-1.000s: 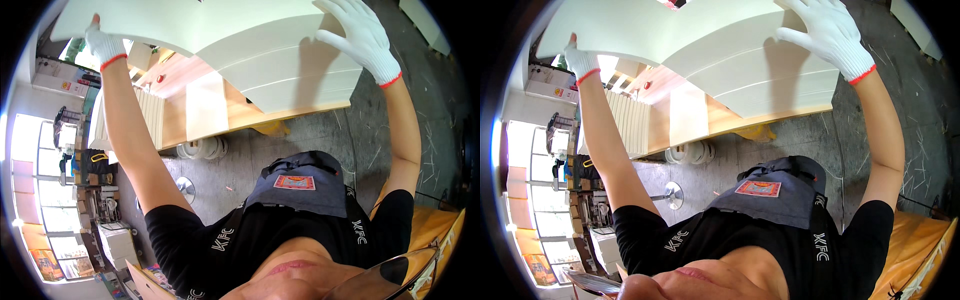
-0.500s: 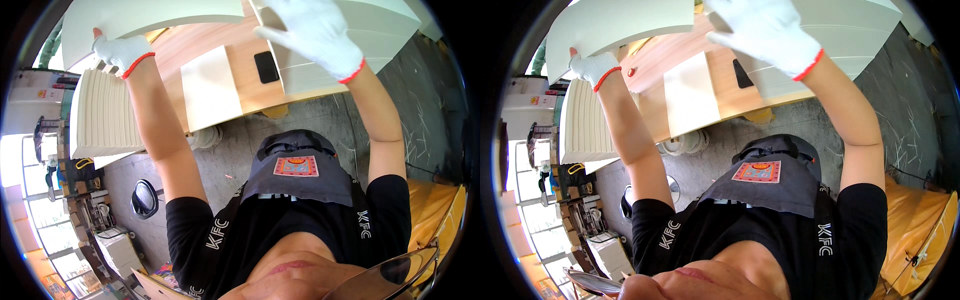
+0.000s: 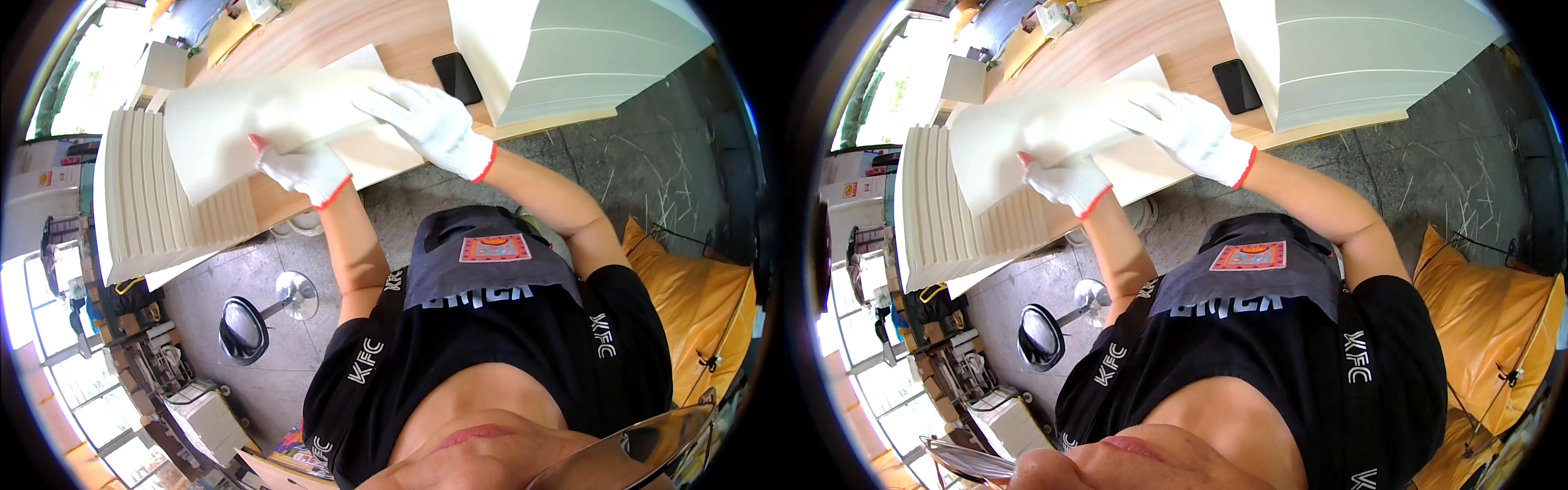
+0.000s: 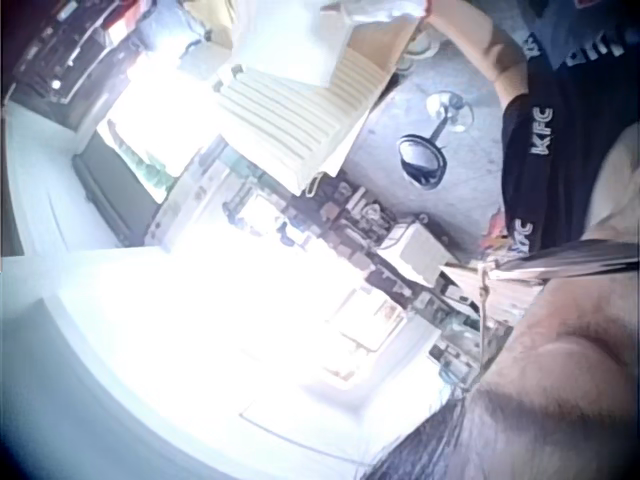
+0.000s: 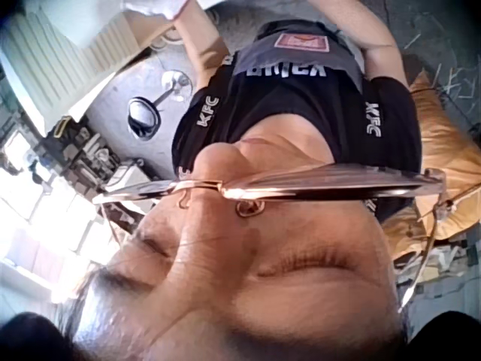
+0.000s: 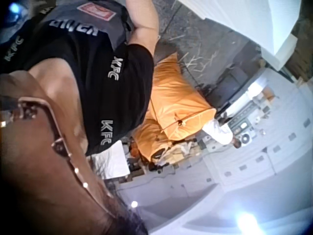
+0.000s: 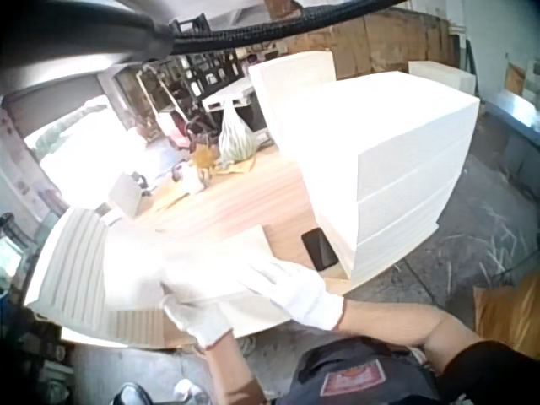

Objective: The person sorts and stacks large white paper sheets by picking them up individually or in small groups and aligning them into organized stacks on a wooden table.

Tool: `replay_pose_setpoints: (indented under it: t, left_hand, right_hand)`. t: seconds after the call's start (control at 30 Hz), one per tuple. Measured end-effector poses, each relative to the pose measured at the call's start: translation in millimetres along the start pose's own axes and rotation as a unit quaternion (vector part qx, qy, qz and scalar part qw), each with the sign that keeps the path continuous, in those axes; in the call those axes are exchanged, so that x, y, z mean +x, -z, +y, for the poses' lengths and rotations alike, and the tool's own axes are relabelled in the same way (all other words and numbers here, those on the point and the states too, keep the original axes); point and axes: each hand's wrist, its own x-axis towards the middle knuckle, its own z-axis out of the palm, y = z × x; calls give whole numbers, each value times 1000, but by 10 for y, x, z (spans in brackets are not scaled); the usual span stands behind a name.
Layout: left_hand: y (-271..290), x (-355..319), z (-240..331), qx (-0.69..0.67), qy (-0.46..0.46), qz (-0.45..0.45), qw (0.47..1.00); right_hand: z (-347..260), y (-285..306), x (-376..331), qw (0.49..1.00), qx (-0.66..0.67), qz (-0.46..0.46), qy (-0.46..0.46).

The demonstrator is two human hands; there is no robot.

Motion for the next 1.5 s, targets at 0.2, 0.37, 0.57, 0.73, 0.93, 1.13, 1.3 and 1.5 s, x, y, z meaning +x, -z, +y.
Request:
replay_pose_setpoints:
  t: [0.2,0.37,0.57,0.73,0.93,1.13,1.3,1.5]
  left_hand:
    - [35,90,180,184,-93,-206,957]
    - [993,1124,70,680,-154,-217,683]
    - [2816,1479,-515,827,137,-231,494]
    - [2464,1115,-194,811,156,-239,511]
    - [2292,592,25,810,83,-381,439]
    - [2591,571,46,823,35,-365,434]
    - [2729,539,67,827,14,-354,437]
    - [2776,559,44,790,35,-348,504]
  right_hand:
    - [-161,-569,-117,907,352,13,-231]
    - [-76,-1035,-300,720,539,-42,-435]
    - [286,-1241,-559,833,97,-377,-392]
    - [180,-979,-472,841,88,-440,-303]
    - [146,-1069,-817,879,42,-442,-174]
    - [177,-1042,-970,886,72,-427,-164]
    - [142,-1046,-1080,907,42,-391,-147]
    - [154,-917,-949,861,64,-439,-247]
